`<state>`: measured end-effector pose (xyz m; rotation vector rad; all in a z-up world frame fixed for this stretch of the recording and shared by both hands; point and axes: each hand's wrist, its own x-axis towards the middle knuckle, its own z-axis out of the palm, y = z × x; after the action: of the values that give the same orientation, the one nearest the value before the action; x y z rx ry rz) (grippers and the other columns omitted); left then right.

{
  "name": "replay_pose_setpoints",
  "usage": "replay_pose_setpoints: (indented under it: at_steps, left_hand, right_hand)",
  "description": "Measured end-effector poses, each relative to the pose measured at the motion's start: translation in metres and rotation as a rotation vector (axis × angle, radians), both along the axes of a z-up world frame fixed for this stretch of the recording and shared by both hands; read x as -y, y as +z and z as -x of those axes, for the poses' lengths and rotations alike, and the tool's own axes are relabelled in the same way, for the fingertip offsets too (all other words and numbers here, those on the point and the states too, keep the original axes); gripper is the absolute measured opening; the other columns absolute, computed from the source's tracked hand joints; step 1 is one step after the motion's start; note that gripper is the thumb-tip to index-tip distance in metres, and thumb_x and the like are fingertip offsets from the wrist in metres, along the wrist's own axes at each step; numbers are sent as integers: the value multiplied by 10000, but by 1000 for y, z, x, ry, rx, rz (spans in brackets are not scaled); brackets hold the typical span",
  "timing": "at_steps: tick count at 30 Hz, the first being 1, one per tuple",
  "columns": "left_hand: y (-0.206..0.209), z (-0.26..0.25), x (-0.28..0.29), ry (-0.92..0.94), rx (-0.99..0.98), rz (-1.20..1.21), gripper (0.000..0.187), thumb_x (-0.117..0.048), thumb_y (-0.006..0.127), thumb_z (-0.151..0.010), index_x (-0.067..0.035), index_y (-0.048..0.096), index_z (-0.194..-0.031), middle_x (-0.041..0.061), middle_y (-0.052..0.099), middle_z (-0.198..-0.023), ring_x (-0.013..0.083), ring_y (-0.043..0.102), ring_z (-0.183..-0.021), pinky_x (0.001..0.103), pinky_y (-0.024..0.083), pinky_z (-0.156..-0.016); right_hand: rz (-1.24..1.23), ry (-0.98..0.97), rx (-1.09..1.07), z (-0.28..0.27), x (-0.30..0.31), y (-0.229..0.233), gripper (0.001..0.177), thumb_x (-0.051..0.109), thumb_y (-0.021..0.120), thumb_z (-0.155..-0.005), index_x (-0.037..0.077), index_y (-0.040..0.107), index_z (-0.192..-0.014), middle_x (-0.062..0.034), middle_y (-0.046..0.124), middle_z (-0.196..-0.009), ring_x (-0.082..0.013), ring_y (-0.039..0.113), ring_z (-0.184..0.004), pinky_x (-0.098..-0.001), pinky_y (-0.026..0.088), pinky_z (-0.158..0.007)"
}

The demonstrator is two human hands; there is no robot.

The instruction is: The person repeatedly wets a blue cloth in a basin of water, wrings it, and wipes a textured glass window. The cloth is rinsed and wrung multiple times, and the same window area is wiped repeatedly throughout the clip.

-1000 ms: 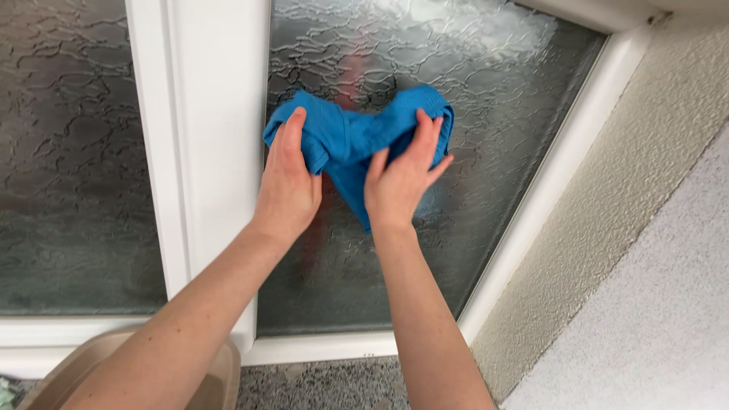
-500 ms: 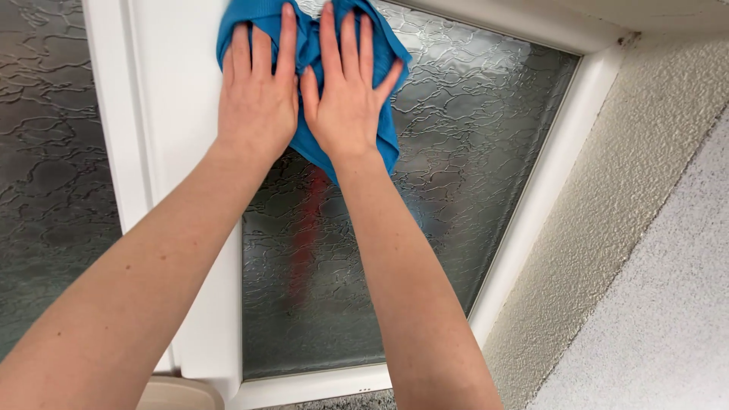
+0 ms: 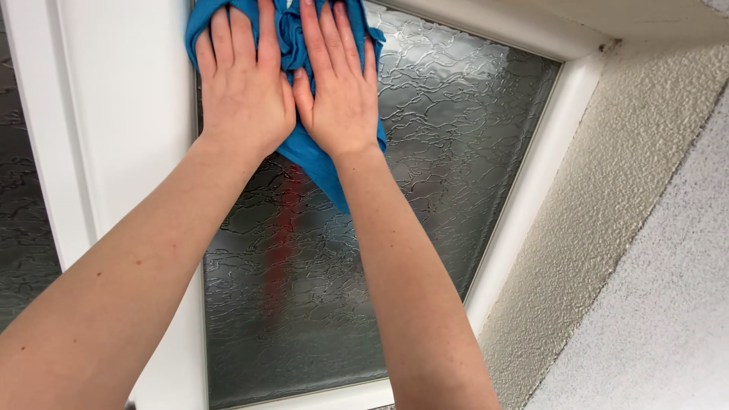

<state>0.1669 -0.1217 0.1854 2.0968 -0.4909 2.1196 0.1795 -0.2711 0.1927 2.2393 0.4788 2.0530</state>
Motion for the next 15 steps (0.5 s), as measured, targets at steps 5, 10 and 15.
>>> replay_pose_setpoints:
  at_steps: [5,10,15]
  left_hand:
    - [2,-2,18,1,26,-12,732,-313,645,-1004,26,350,-1582,307,449,-1479,451,409,-1345,559,338,-1104]
    - [7,-5,43,29,31,-30,782,-388,644,-987,25,350,-1583,302,482,-1450,431,424,-1335,542,332,-1102]
    - [11,-6,75,46,61,-39,825,-474,630,-989,17,346,-1587,278,481,-1463,396,431,-1342,523,339,-1109]
  right_hand:
    - [31,34,-8,-4,22,2,668,342,479,-1095,266,166,-1681,36,265,-1766,-136,189,-1673,-496,272,-1394]
    - [24,88,4,-1,47,5,668,359,432,-1087,247,146,-1680,27,306,-1755,-151,223,-1671,-494,292,-1372]
    - [-12,106,-9,2,78,2,681,375,410,-1077,245,120,-1680,4,311,-1750,-168,239,-1664,-517,295,-1346]
